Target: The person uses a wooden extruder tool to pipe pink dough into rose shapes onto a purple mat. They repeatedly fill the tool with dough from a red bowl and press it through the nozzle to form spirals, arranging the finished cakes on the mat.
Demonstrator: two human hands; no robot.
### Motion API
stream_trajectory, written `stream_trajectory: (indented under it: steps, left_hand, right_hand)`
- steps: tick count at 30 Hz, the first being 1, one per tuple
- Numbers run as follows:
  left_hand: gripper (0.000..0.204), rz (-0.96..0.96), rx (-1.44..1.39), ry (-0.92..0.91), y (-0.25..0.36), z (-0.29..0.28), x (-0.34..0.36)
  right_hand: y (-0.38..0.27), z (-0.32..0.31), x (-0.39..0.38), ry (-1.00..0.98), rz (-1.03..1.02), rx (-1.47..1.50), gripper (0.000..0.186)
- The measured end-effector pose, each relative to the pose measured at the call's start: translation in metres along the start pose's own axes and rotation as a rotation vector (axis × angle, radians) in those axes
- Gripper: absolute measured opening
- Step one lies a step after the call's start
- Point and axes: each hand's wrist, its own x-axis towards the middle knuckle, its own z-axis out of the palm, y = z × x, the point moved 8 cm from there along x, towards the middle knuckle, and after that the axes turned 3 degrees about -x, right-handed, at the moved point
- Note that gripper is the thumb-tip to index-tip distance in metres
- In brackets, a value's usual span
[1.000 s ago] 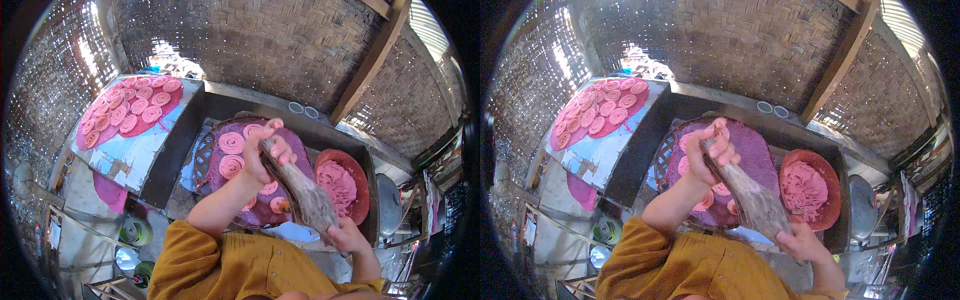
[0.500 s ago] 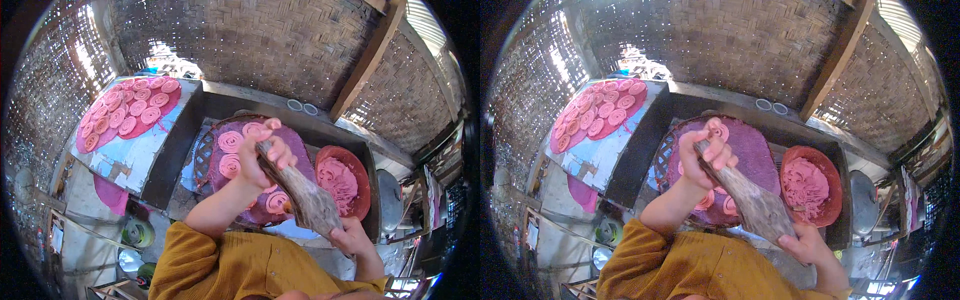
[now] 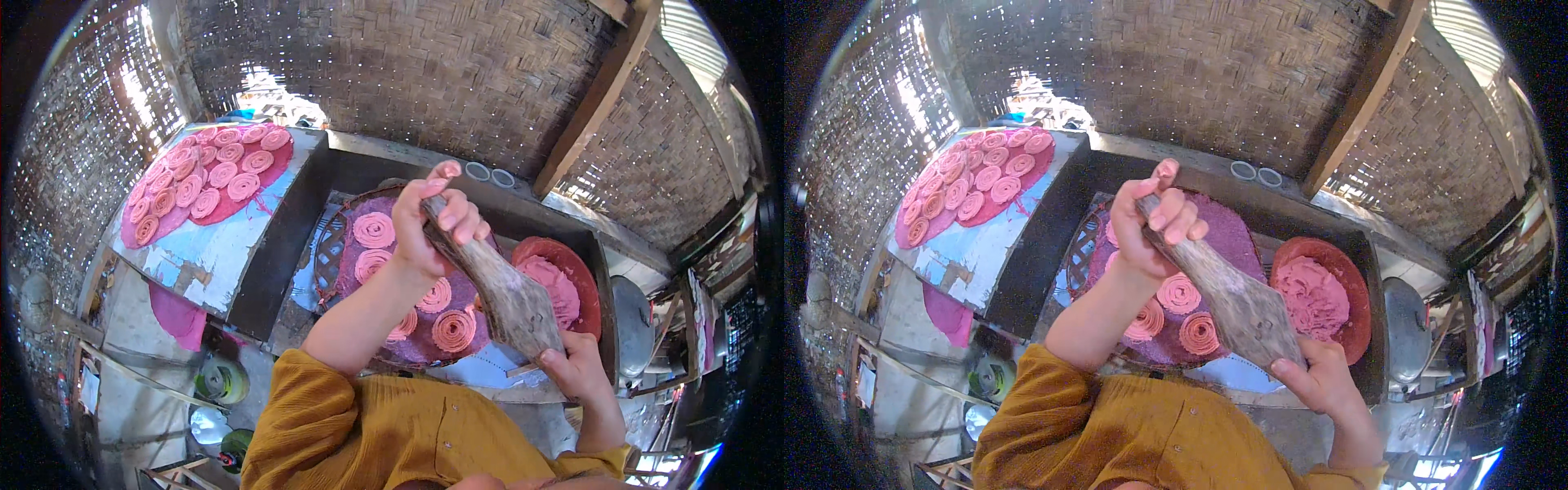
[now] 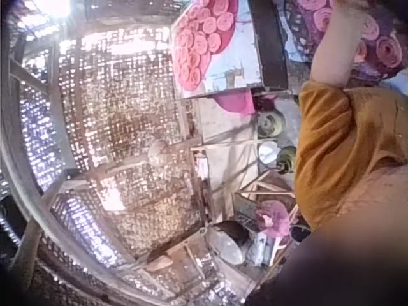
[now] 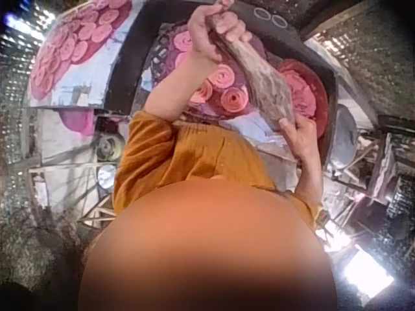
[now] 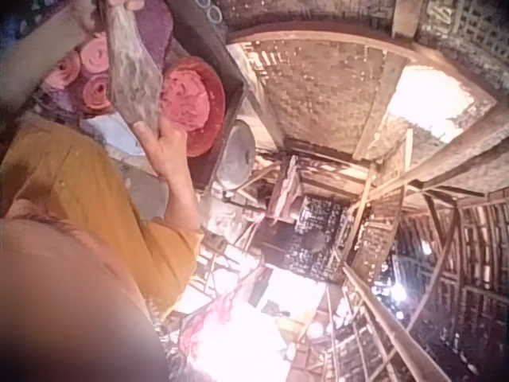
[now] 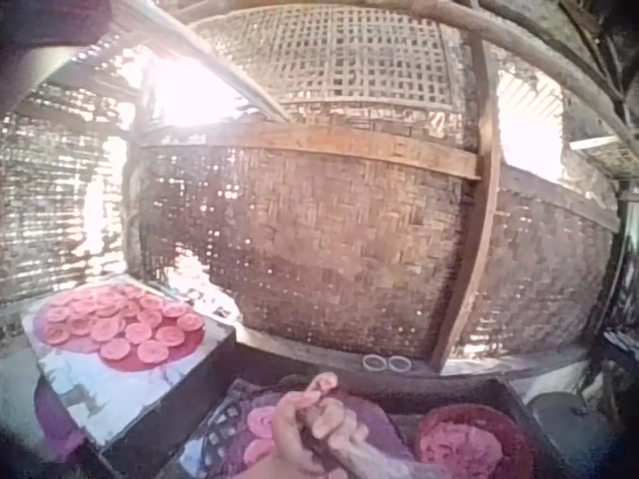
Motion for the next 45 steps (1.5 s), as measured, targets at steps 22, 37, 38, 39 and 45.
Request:
stream_trajectory:
  steps: [22,37,38,39,45]
  left_hand:
    - [0.039,-0.191,1.732,0.355,0.009,-0.117,-0.13]
    - [0.011,-0.337,2.163,0.008,-0.023,-0.071,-0.153]
    - [0.012,-0.341,2.166,-0.028,-0.027,-0.072,-0.154]
    - [0.012,-0.372,2.175,-0.038,-0.031,-0.075,-0.155]
    - [0.008,-0.394,2.123,0.002,-0.045,-0.09,-0.157]
  right_hand:
    - [0.036,0.073,0.024,-0.046,-0.028,0.34,0.044]
    - [0.051,0.057,0.014,0.05,-0.049,0.534,0.047]
    - [0.052,0.055,0.013,0.056,-0.05,0.555,0.047]
    - [0.057,0.055,0.011,0.062,-0.054,0.584,0.049]
    - [0.067,0.047,0.002,0.126,-0.079,0.632,0.053]
